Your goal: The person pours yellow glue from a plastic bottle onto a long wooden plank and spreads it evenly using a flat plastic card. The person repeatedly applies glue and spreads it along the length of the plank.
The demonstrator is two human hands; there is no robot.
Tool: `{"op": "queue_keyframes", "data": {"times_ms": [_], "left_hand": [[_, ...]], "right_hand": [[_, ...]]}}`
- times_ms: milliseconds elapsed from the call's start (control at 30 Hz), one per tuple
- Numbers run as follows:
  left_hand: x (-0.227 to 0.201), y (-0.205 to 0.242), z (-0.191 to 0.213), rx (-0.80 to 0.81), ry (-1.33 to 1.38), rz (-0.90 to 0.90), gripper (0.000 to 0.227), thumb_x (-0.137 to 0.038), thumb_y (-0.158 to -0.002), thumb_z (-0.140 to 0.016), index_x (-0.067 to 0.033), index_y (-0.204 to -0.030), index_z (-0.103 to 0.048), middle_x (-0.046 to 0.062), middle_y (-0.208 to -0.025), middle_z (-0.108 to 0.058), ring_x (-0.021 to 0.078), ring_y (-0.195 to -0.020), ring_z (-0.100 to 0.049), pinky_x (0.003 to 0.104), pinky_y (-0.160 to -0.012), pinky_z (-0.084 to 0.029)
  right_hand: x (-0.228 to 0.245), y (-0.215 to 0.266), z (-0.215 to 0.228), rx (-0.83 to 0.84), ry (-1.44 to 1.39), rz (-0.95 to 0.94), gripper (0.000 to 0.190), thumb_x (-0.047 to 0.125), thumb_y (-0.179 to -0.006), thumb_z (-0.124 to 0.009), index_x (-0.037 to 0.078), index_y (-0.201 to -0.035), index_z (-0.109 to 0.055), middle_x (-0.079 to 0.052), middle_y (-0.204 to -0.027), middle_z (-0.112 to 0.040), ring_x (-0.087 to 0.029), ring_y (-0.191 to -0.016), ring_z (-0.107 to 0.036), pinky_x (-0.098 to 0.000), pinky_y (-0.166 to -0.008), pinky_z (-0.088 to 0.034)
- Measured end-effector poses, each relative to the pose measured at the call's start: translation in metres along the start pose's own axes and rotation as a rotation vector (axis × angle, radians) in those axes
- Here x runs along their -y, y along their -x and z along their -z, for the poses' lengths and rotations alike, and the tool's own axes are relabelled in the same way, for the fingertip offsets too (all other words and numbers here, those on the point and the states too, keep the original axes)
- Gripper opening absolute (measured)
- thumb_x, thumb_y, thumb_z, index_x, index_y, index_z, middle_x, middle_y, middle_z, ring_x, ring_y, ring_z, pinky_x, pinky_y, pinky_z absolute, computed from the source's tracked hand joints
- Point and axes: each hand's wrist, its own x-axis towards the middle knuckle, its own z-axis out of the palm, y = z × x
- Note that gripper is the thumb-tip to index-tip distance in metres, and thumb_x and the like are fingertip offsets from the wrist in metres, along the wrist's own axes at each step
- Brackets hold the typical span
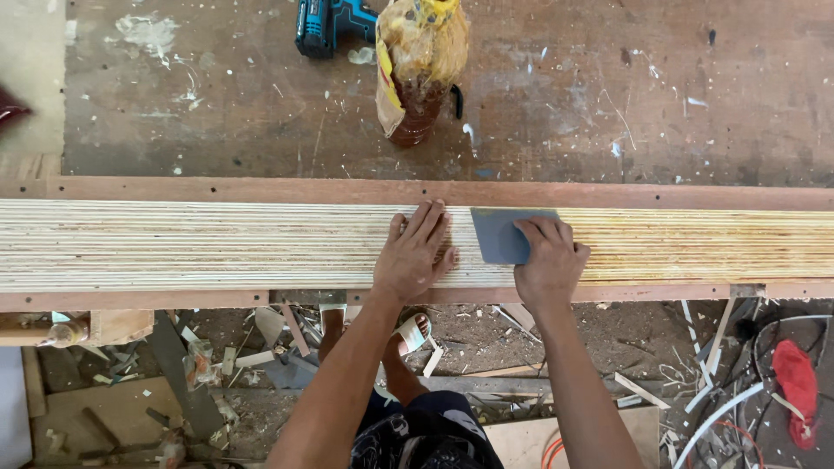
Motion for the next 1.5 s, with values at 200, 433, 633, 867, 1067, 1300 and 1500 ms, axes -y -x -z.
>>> {"op": "queue_keyframes", "data": {"times_ms": [200,433,633,867,1067,1300,1500], "left_hand": [[0.002,0.003,-0.005,-0.066,0.016,-0.03,0.058,-0.048,-0.1,-0.049,-0.0064,-0.139,-0.061,0.014,-0.153,-0.049,0.0277,-0.145,-0.041,0.049,-0.106,-0.032],[0.0,0.001,0.0,-0.014,0.0,-0.022,0.056,-0.045,-0.102,-0.047,-0.009,-0.143,-0.058,0.011,-0.158,-0.046,0.0253,-0.148,-0.038,0.047,-0.107,-0.03],[0.002,0.002,0.001,0.05,-0.027,0.031,0.052,-0.042,-0.105,-0.044,-0.0114,-0.145,-0.056,0.009,-0.161,-0.041,0.0219,-0.15,-0.033,0.046,-0.108,-0.027],[-0.001,-0.001,0.002,-0.042,-0.037,-0.024,0.052,-0.042,-0.103,-0.046,-0.009,-0.142,-0.059,0.011,-0.155,-0.045,0.0233,-0.146,-0.036,0.045,-0.104,-0.029],[0.006,0.004,-0.001,-0.097,-0.095,0.063,0.063,-0.038,-0.099,-0.052,-0.0052,-0.152,-0.045,0.018,-0.154,-0.044,0.0307,-0.148,-0.036,0.049,-0.109,-0.028],[0.022,0.015,0.011,0.086,0.004,0.149,0.063,-0.044,-0.099,-0.046,-0.0072,-0.15,-0.049,0.01,-0.159,-0.042,0.0244,-0.15,-0.032,0.049,-0.113,-0.026],[0.013,0.015,0.014,-0.187,-0.073,0.112,0.053,-0.042,-0.098,-0.051,-0.0048,-0.134,-0.063,0.013,-0.143,-0.057,0.0256,-0.138,-0.048,0.047,-0.102,-0.031]], "right_hand": [[0.0,0.006,-0.006,0.006,0.029,-0.021,0.061,0.001,-0.077,-0.058,0.034,-0.127,-0.068,0.014,-0.123,-0.058,-0.016,-0.128,-0.047,-0.0474,-0.098,-0.041],[-0.008,0.022,0.033,0.145,0.028,0.024,0.057,0.002,-0.072,-0.055,0.036,-0.114,-0.071,0.012,-0.118,-0.064,-0.019,-0.122,-0.053,-0.0512,-0.088,-0.047],[-0.048,0.074,0.027,0.347,0.086,0.101,0.053,0.017,-0.072,-0.074,0.041,-0.119,-0.07,0.014,-0.12,-0.066,-0.018,-0.125,-0.054,-0.05,-0.093,-0.05],[-0.081,0.085,0.022,0.337,0.206,0.1,0.059,0.024,-0.072,-0.07,0.053,-0.122,-0.062,0.025,-0.124,-0.057,-0.009,-0.13,-0.049,-0.0423,-0.101,-0.048],[-0.126,0.067,0.003,0.222,-0.888,-0.096,0.047,-0.011,-0.081,-0.069,-0.004,-0.127,-0.068,-0.033,-0.131,-0.063,-0.05,-0.133,-0.051,-0.0571,-0.107,-0.043],[-0.012,0.028,0.013,-0.113,-0.766,0.228,0.078,-0.026,-0.064,-0.056,0.018,-0.126,-0.074,-0.011,-0.122,-0.068,-0.036,-0.123,-0.063,-0.044,-0.108,-0.048],[0.045,0.028,0.011,-0.043,0.009,0.05,0.071,0.006,-0.067,-0.06,0.041,-0.129,-0.065,0.015,-0.127,-0.055,-0.015,-0.136,-0.043,-0.0461,-0.097,-0.042]]}}
